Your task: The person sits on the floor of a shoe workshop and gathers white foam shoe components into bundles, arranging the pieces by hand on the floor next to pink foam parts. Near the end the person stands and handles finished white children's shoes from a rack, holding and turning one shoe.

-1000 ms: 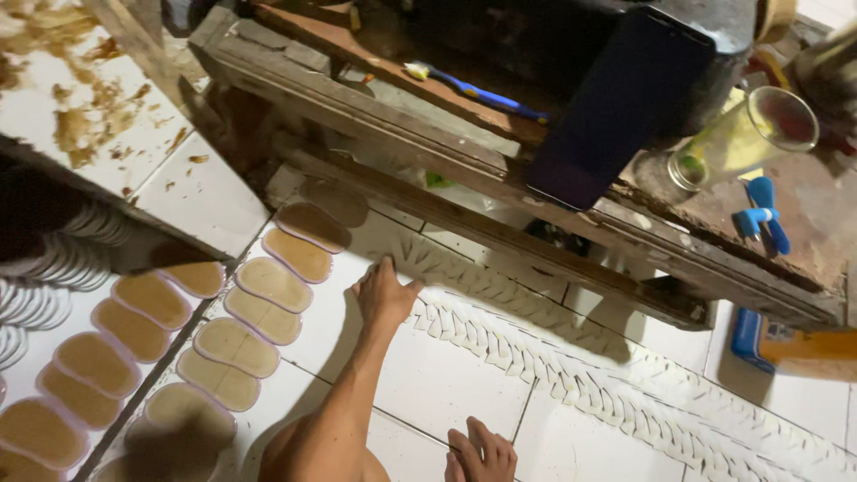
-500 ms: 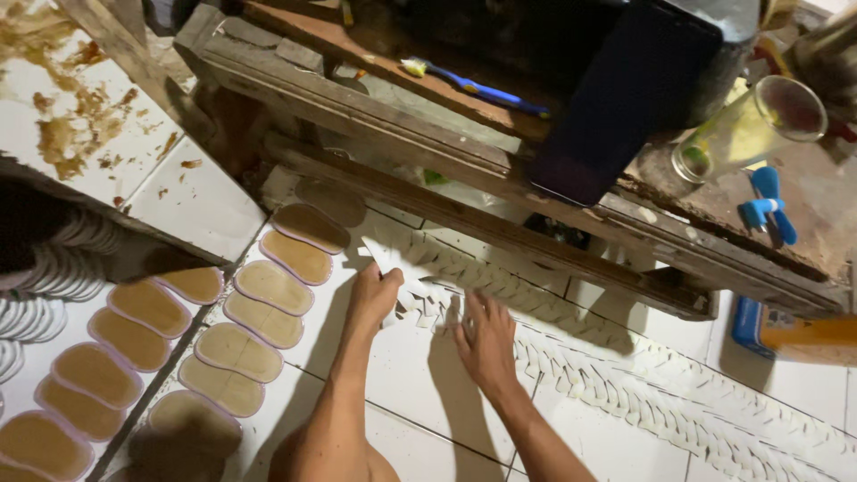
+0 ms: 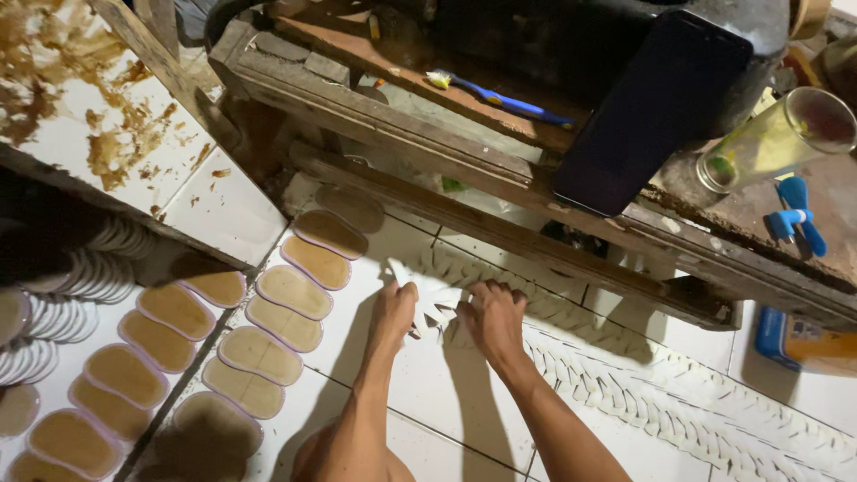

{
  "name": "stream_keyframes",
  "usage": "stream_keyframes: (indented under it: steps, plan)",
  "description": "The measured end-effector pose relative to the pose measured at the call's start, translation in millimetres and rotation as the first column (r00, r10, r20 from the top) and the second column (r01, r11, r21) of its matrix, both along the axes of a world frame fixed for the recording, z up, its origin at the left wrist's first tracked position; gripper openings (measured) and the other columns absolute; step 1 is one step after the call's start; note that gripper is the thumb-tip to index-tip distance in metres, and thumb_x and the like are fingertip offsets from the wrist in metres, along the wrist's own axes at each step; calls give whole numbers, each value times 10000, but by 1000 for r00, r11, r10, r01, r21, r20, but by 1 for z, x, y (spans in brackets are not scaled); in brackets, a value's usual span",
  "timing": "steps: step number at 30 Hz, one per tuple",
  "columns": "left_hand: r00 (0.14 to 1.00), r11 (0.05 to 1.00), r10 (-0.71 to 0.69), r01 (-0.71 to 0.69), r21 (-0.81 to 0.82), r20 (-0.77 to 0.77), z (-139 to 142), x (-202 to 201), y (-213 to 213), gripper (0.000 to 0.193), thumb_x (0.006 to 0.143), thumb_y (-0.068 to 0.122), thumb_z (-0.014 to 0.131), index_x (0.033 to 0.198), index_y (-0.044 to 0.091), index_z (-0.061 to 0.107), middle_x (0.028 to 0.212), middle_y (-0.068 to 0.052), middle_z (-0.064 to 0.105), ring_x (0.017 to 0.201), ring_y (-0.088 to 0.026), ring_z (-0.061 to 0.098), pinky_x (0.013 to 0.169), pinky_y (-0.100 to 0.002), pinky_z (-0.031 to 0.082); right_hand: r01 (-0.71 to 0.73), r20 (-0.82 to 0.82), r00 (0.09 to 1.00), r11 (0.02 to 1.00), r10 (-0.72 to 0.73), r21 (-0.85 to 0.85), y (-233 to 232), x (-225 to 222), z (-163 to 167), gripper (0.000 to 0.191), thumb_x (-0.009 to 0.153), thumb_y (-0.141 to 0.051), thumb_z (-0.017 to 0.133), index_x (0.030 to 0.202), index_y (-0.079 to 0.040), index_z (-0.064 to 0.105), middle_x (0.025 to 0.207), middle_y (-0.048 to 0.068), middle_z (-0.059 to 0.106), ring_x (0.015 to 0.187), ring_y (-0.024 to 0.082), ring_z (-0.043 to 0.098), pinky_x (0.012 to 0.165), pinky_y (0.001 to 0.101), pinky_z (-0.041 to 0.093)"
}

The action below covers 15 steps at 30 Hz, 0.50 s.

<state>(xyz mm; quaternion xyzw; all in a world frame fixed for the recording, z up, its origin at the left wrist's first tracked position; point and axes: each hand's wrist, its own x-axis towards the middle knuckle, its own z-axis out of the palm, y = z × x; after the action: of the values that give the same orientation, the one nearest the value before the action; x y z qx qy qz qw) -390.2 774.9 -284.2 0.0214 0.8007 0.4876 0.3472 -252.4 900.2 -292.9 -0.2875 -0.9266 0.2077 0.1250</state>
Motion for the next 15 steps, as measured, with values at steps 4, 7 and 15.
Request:
stream_keyframes:
  steps: [4, 7, 15]
  plan:
    - [997, 981, 72, -68, 181, -18, -2, 10, -17, 310, 823, 228, 515, 857, -57, 635, 715, -133, 597, 698, -209, 524, 653, -405, 468, 54, -20, 998, 929, -66, -366, -5, 4, 1, 312, 825, -153, 761, 1112, -63, 678, 884, 110, 686, 881, 255, 620, 873, 451, 430]
    - [983, 950, 87, -131, 283, 164, -7, 16, -23, 278, 779, 193, 489, 847, -10, 666, 723, -80, 640, 681, -215, 571, 640, -389, 477, 118, -72, 971, 717, -229, -687, -8, 3, 0, 350, 858, -183, 738, 1175, -56, 665, 793, 101, 642, 729, 184, 588, 671, 358, 503]
    - [960, 912, 178, -243, 330, 214, -22, 23, -23, 289, 797, 206, 531, 914, -29, 649, 811, -76, 599, 719, -209, 542, 648, -372, 458, 15, -154, 922, 431, -356, -902, -4, 8, -11, 154, 961, -136, 717, 1052, -14, 737, 799, 27, 643, 673, 96, 511, 580, 268, 408]
